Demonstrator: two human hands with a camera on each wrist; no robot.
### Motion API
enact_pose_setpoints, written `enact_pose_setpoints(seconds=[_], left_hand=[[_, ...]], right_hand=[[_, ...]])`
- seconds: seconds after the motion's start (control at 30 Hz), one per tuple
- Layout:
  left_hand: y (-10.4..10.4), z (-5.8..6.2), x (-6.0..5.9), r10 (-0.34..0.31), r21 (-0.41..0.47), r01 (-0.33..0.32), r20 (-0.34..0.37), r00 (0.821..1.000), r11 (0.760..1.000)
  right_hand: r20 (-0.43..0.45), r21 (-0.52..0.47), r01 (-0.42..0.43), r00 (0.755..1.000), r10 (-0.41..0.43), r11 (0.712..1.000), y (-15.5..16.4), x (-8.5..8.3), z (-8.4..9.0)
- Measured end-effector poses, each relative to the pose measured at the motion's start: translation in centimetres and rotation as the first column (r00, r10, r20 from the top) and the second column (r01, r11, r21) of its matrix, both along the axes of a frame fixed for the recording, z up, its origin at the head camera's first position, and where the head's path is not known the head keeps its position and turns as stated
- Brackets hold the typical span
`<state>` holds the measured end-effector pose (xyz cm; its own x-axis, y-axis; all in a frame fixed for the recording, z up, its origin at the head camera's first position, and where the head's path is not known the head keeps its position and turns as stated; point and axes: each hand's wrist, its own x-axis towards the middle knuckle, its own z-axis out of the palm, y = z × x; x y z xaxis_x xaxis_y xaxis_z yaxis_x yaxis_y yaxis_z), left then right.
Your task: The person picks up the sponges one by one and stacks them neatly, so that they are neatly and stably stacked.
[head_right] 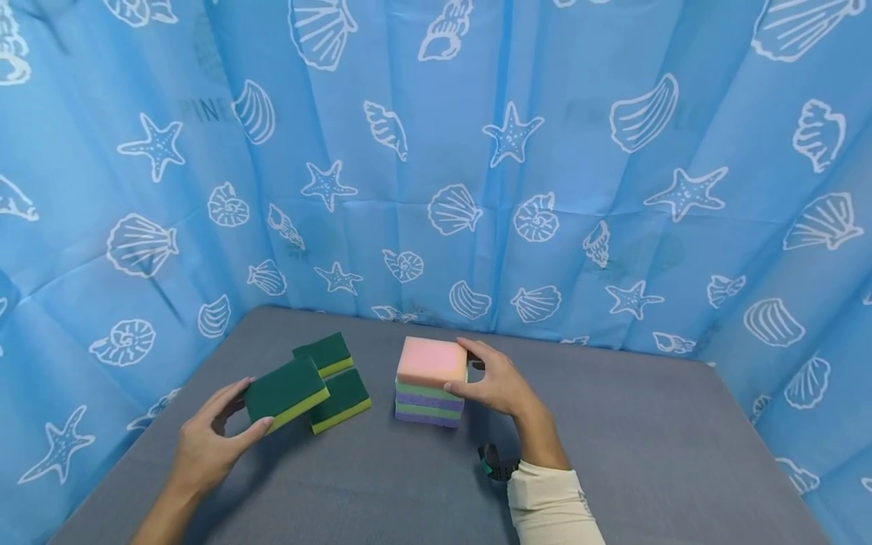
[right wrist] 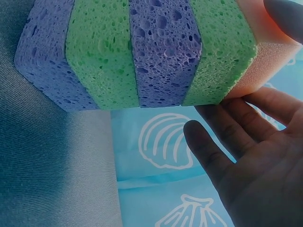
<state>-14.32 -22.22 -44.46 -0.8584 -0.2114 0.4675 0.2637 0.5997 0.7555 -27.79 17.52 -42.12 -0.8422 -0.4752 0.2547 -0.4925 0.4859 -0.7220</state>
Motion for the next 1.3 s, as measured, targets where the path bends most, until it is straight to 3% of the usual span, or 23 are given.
enact_pose_setpoints(seconds=[0.17, 0.47, 0.8, 0.93, 1.03, 1.17, 1.3], left_hand=[[0.4, 0.5, -0.8, -0.087, 0.034, 0.087, -0.005, 0.996, 0.996], [1.3, 1.7, -2.1, -0.176, 0.065, 0.176, -0.008, 0.984, 0.982], [2.9, 2.7, -3.8, -0.318, 0.068, 0.326, -0.109, 0.942, 0.943], [4.2, 4.7, -3.6, -0.370, 0.074, 0.379, -0.109, 0.923, 0.922], [4.5, 4.7, -4.4, -0.416, 0.098, 0.427, -0.117, 0.902, 0.899], [4.4, 3.4, -6.3, -0.449, 0.119, 0.461, -0.119, 0.886, 0.879], [5.3, 4.5, -6.3, -0.478, 0.117, 0.490, -0.116, 0.871, 0.864]], right_hand=[[0.002, 0.001, 0.005, 1.000, -0.005, 1.000, 0.1, 0.0, -0.1], [0.006, 0.007, 0.000, 1.000, 0.000, 1.000, 0.2, 0.0, -0.1], [0.008, 0.013, 0.015, 1.000, -0.015, 1.000, 0.1, 0.0, -0.2], [0.006, 0.011, 0.013, 1.000, -0.013, 1.000, 0.0, 0.1, 0.0], [0.002, 0.013, 0.012, 1.000, -0.012, 1.000, 0.1, 0.1, 0.0], [-0.002, 0.008, 0.004, 1.000, -0.004, 1.000, 0.0, 0.0, 0.2], [0.007, 0.003, 0.001, 1.000, -0.001, 1.000, 0.0, 0.0, 0.2]])
